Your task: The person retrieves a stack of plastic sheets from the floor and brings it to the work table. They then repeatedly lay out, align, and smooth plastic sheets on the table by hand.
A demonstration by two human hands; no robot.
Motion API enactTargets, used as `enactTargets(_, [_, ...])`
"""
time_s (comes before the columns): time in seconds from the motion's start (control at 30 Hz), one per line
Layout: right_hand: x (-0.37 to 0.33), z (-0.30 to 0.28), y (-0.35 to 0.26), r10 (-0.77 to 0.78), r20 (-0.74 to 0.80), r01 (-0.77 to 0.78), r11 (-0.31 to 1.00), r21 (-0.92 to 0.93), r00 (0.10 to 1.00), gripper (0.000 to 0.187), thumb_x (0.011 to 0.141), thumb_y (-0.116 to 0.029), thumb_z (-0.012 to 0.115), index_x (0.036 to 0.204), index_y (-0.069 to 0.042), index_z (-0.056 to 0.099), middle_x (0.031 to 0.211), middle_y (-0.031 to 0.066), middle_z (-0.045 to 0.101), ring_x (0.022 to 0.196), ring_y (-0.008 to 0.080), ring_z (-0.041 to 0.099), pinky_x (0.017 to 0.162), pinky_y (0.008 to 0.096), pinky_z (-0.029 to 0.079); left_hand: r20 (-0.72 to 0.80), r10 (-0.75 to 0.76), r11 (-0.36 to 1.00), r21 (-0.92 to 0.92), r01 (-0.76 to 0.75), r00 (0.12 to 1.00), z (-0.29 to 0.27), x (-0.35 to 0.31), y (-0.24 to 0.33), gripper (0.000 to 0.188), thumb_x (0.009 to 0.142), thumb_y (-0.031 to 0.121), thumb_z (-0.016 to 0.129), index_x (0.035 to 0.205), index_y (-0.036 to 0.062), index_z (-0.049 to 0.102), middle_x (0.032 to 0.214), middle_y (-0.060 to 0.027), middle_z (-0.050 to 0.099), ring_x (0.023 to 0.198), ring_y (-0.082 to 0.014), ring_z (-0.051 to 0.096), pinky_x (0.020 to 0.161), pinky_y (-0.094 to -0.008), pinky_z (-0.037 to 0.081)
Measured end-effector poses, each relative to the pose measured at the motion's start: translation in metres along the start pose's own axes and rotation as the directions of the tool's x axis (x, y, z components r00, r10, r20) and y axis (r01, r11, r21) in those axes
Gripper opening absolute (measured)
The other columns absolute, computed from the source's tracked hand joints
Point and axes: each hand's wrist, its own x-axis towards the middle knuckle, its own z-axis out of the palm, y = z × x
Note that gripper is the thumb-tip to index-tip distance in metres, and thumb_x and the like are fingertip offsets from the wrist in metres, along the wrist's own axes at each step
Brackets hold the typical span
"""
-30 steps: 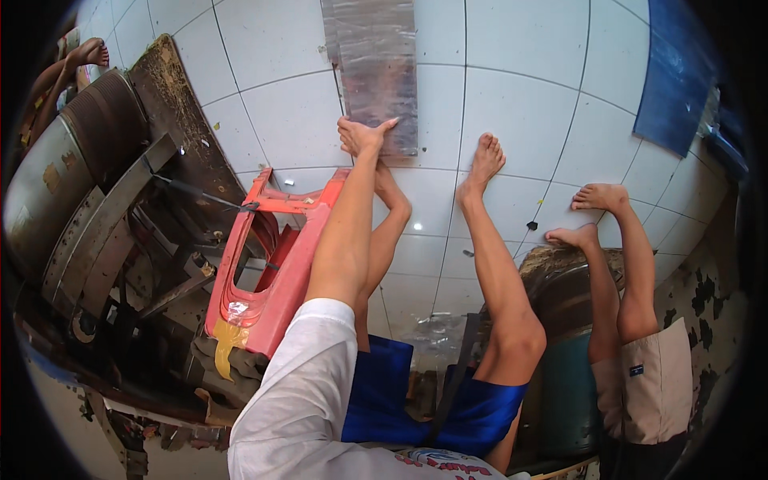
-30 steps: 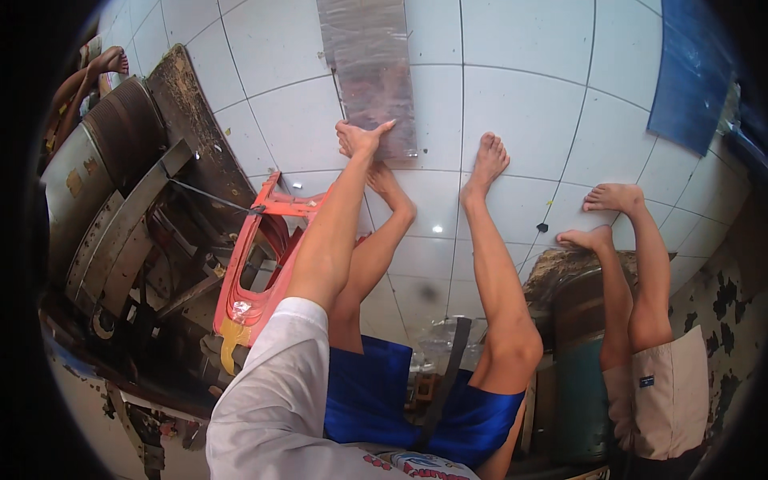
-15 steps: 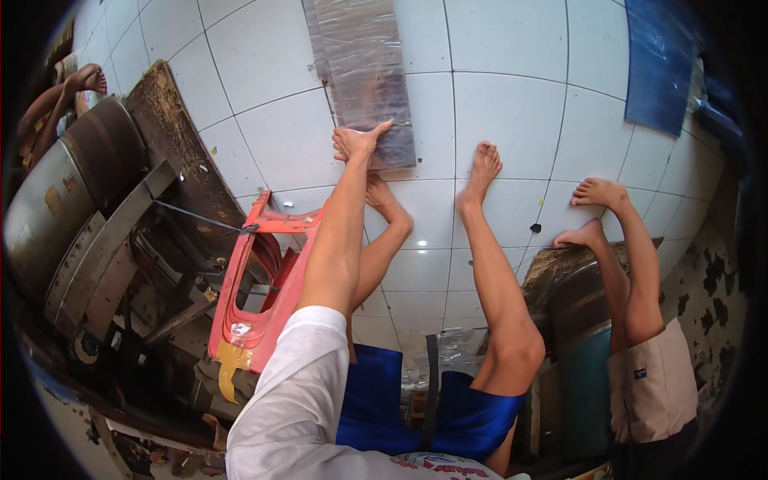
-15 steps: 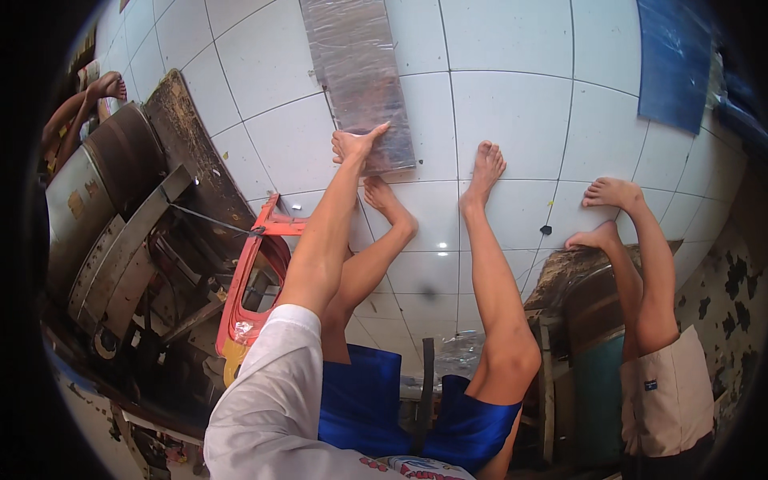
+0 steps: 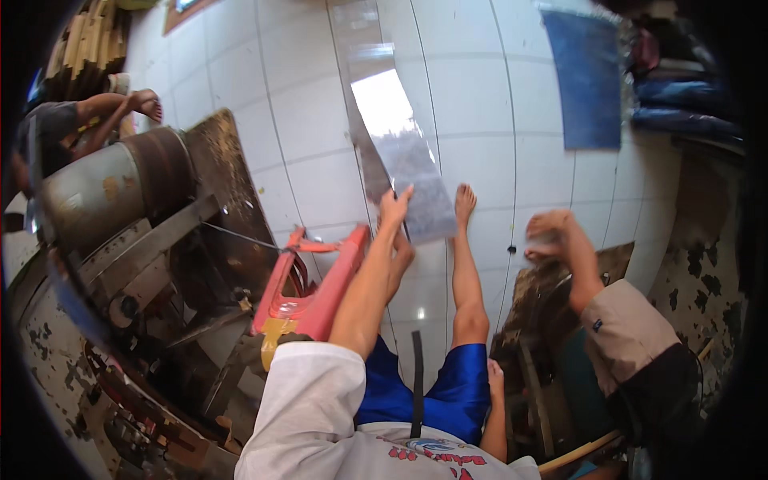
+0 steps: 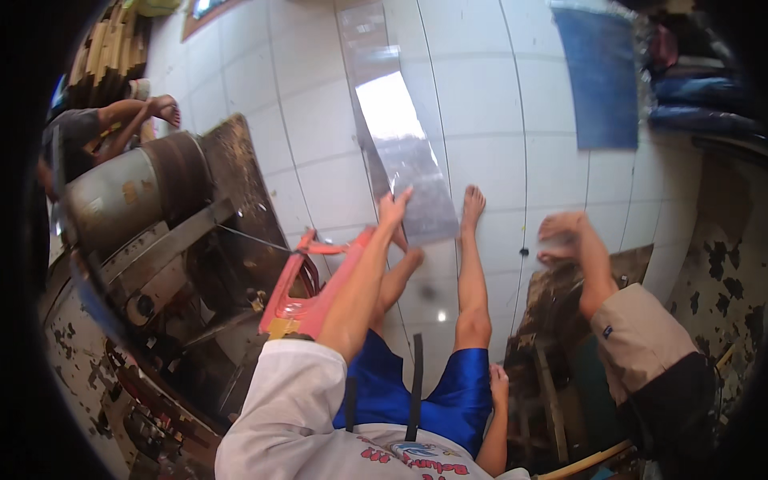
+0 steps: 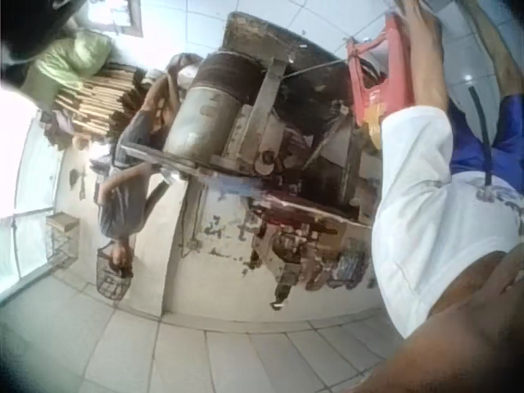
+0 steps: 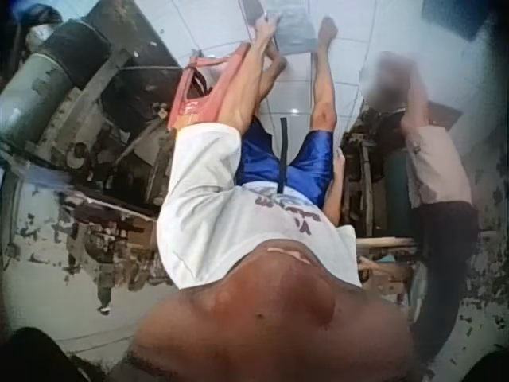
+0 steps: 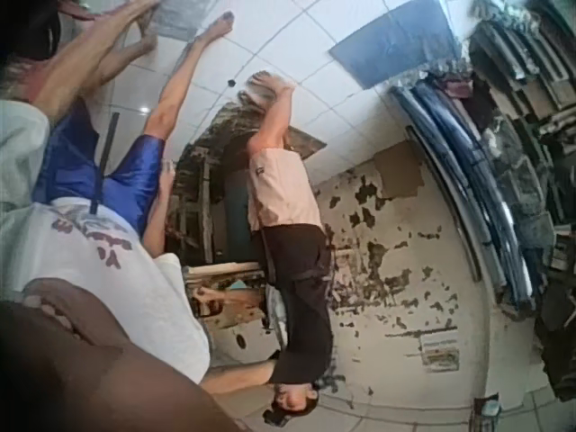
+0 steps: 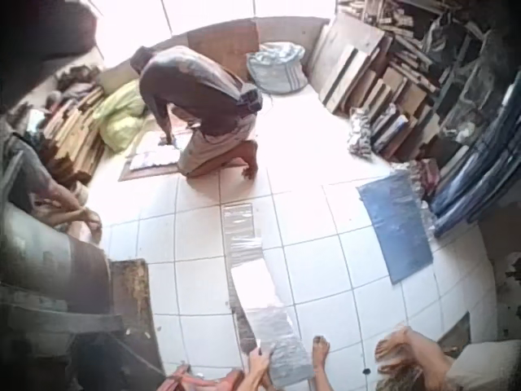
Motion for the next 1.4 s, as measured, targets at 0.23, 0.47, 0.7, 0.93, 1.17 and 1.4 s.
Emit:
enactTargets(0.23, [-0.055, -0.034, -0.148, -0.183, -0.104, 0.208, 0.914, 0.349, 0.978, 0.036, 0.098, -0.034, 0.051, 0.109, -0.002, 0.062, 0.094, 0.0085, 0.067, 0.078, 0.0178, 0.063, 0.07, 0.0285, 0.05, 0.164, 0.064, 0.997, -0.054, -0.056, 0.984, -0.069, -0.151, 0.094, 0.028, 0.091, 0.026, 0.065, 0.104, 0.0015, 0.063, 0.087, -0.0029, 0.065, 0.078, -0.0093, 0.058, 0.067, -0.0265, 0.048])
enactTargets(0.47, [-0.09, -0.028, -0.24, -0.217, -0.005, 0.186, 0.822, 0.538, 0.976, 0.048, 0.097, -0.042, 0.051, 0.114, 0.002, 0.059, 0.1, 0.0112, 0.066, 0.085, 0.0234, 0.064, 0.077, 0.0323, 0.052, 0.244, 0.271, 0.959, 0.01, -0.282, 0.931, -0.108, -0.397, 0.153, 0.074, 0.08, 0.06, 0.064, 0.102, -0.01, 0.063, 0.092, -0.0278, 0.064, 0.088, -0.0329, 0.062, 0.082, -0.0408, 0.046])
enactTargets(0.7, [-0.146, 0.022, -0.27, -0.374, 0.477, 0.066, 0.836, 0.545, 0.795, 0.056, 0.097, -0.046, 0.05, 0.115, 0.007, 0.058, 0.105, 0.0111, 0.065, 0.091, 0.0214, 0.063, 0.083, 0.0311, 0.05, 0.212, 0.626, 0.717, 0.224, -0.661, 0.751, -0.178, -0.524, 0.144, 0.057, 0.085, 0.05, 0.064, 0.092, -0.0066, 0.063, 0.074, -0.0269, 0.06, 0.07, -0.0385, 0.061, 0.069, -0.0429, 0.046])
enactTargets(0.93, [-0.299, 0.015, -0.362, -0.928, 0.101, 0.692, 0.337, 0.638, 0.359, 0.055, 0.098, -0.049, 0.048, 0.109, 0.004, 0.057, 0.1, 0.0063, 0.062, 0.09, 0.0135, 0.056, 0.081, 0.0284, 0.046, -0.108, 0.845, 0.534, 0.147, -0.832, 0.524, -0.258, -0.675, 0.245, 0.037, 0.085, 0.031, 0.071, 0.091, -0.0041, 0.062, 0.076, -0.021, 0.061, 0.064, -0.0281, 0.058, 0.062, -0.0378, 0.045])
enactTargets(1.17, [-0.509, -0.021, -0.358, -0.968, -0.145, 0.872, -0.25, 0.42, -0.207, 0.069, 0.082, -0.064, 0.063, 0.104, 0.001, 0.054, 0.088, 0.0021, 0.056, 0.081, 0.0097, 0.05, 0.072, 0.0262, 0.044, -0.271, 0.765, 0.497, -0.329, -0.803, 0.584, -0.306, -0.771, 0.239, 0.041, 0.088, 0.027, 0.069, 0.111, -0.0054, 0.062, 0.095, -0.01, 0.068, 0.078, -0.0101, 0.059, 0.072, -0.0264, 0.05])
enactTargets(1.4, [-0.557, -0.01, -0.274, -0.958, -0.138, 0.934, -0.278, 0.224, -0.252, 0.062, 0.077, -0.057, 0.072, 0.096, -0.001, 0.055, 0.077, 0.0014, 0.058, 0.071, 0.0091, 0.05, 0.063, 0.0278, 0.045, -0.218, 0.773, 0.366, -0.614, -0.699, 0.596, -0.358, -0.821, 0.206, 0.03, 0.088, 0.019, 0.067, 0.108, -0.0029, 0.063, 0.096, -0.004, 0.066, 0.086, -0.0079, 0.058, 0.074, -0.0241, 0.047])
